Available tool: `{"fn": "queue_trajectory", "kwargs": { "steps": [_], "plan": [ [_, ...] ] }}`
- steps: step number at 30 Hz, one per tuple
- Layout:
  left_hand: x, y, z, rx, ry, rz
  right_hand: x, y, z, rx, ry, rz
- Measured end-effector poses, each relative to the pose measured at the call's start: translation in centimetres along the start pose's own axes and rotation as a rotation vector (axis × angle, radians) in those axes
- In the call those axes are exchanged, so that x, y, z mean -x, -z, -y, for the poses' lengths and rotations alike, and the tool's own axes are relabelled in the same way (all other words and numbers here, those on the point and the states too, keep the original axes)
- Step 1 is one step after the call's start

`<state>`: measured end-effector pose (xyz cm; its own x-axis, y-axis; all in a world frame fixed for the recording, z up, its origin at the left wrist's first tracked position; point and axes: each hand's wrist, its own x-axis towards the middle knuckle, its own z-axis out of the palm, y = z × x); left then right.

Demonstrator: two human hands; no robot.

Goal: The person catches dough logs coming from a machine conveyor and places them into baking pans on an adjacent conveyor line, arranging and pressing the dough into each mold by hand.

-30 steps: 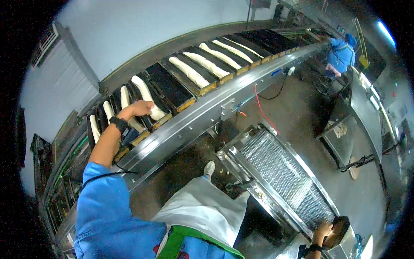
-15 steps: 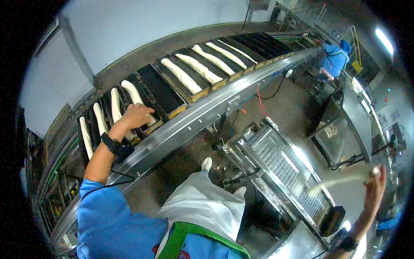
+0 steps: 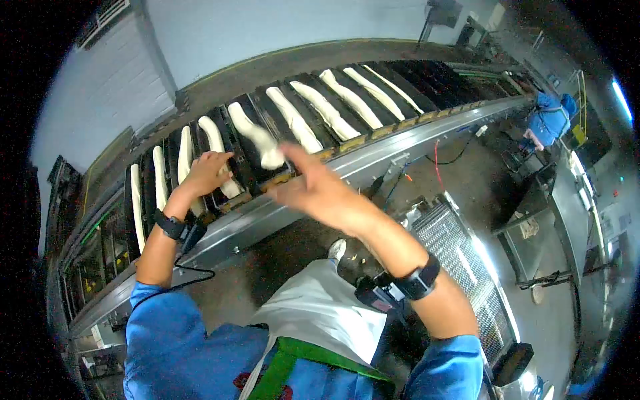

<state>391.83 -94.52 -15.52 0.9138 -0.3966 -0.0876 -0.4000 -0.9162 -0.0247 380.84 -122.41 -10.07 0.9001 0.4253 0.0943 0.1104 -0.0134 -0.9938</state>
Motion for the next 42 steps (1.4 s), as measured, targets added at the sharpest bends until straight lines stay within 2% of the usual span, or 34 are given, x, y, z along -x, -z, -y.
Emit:
{"fn": "queue_trajectory", "kwargs": {
  "steps": [1, 3, 8, 9, 10, 11, 14, 15, 16, 17, 18, 20, 21, 23, 24, 27, 28, 30, 31, 32, 34, 35, 37, 38, 39, 40, 42],
  "plan": [
    [-0.6, -0.5, -0.1, -0.001, 0.01, 0.013, 0.3, 0.2, -1.1, 0.005, -0.003, 0.075],
    [-1.5, -1.6, -0.4, -0.007, 0.005, 0.03, 2.5, 2.3, -3.0, 0.238, -0.092, 0.192],
    [-3.7, -2.0, -3.0, -0.03, -0.135, -0.015, 11.2, 11.2, -8.5, 0.158, -0.393, -0.09],
    [-3.8, -1.4, -3.8, -0.03, -0.152, 0.021, 14.3, 12.8, -12.1, 0.164, -0.399, -0.146],
    [-4.1, -1.8, -1.3, -0.004, -0.197, -0.009, 14.6, 12.0, -12.8, 0.25, -0.494, -0.218],
    [-4.5, -1.1, -3.2, -0.065, -0.123, 0.011, 17.5, 13.1, -15.0, 0.398, -0.515, -0.292],
    [-8.8, -2.7, -7.5, -0.003, -0.256, 0.063, 29.4, 19.8, -21.7, 0.892, -0.616, -0.359],
    [-10.1, -2.3, -10.9, -0.059, -0.254, 0.103, 32.9, 21.5, -21.7, 0.935, -0.849, -0.432],
    [-11.6, -2.7, -13.7, -0.036, -0.275, 0.117, 36.4, 23.3, -21.6, 0.971, -0.929, -0.455],
    [-8.2, -2.8, -10.5, -0.01, -0.342, 0.048, 40.1, 18.2, -21.4, 1.003, -1.017, -0.536],
    [-8.4, -3.4, -11.0, 0.027, -0.405, 0.018, 43.6, 17.8, -23.1, 1.044, -1.114, -0.599],
    [-9.5, -3.6, -14.4, 0.059, -0.392, 0.024, 50.6, 17.8, -23.5, 1.063, -1.365, -0.657],
    [-9.9, -4.1, -15.5, 0.055, -0.385, -0.026, 52.3, 17.2, -22.6, 1.048, -1.398, -0.727],
    [-11.0, -4.6, -18.0, 0.125, -0.403, -0.086, 55.1, 16.6, -19.9, 0.966, -1.683, -0.81],
    [-11.1, -5.9, -18.1, 0.163, -0.442, -0.164, 56.6, 15.3, -20.1, 0.951, -1.703, -0.878],
    [-11.5, -7.7, -19.8, 0.166, -0.347, -0.255, 60.0, 14.1, -20.7, 1.239, -1.715, -0.902],
    [-11.9, -8.5, -19.8, 0.182, -0.331, -0.284, 60.7, 14.1, -21.2, 1.228, -1.727, -0.928],
    [-12.7, -9.5, -19.5, 0.188, -0.311, -0.271, 61.8, 14.1, -22.4, 1.468, -1.668, -0.947],
    [-12.9, -9.8, -19.2, 0.188, -0.301, -0.267, 61.0, 13.8, -21.4, 1.431, -1.65, -0.968],
    [-13.3, -10.2, -18.7, 0.179, -0.325, -0.279, 60.9, 14.2, -21.3, 1.417, -1.749, -0.861],
    [-12.8, -9.4, -19.0, 0.148, -0.356, -0.293, 60.0, 14.9, -20.9, 1.55, -1.8, -0.694],
    [-13.2, -9.8, -18.4, 0.121, -0.366, -0.308, 59.2, 15.3, -20.7, 1.495, -1.838, -0.69],
    [-12.9, -9.1, -18.4, 0.126, -0.351, -0.306, 64.5, 18.0, -26.8, 1.533, -1.693, -0.809],
    [-13.0, -8.9, -18.0, 0.129, -0.363, -0.325, 57.8, 18.0, -19.5, 0.972, -1.696, -1.111],
    [-12.7, -8.4, -17.9, 0.155, -0.362, -0.345, 63.3, 19.7, -23.9, 1.093, -1.63, -1.1],
    [-12.4, -7.8, -17.6, 0.163, -0.383, -0.343, 58.7, 18.7, -19.3, 1.206, -1.45, -1.068],
    [-12.0, -7.6, -17.0, 0.245, -0.347, -0.325, 56.4, 20.9, -15.8, 1.245, -1.432, -0.934]
  ]
}}
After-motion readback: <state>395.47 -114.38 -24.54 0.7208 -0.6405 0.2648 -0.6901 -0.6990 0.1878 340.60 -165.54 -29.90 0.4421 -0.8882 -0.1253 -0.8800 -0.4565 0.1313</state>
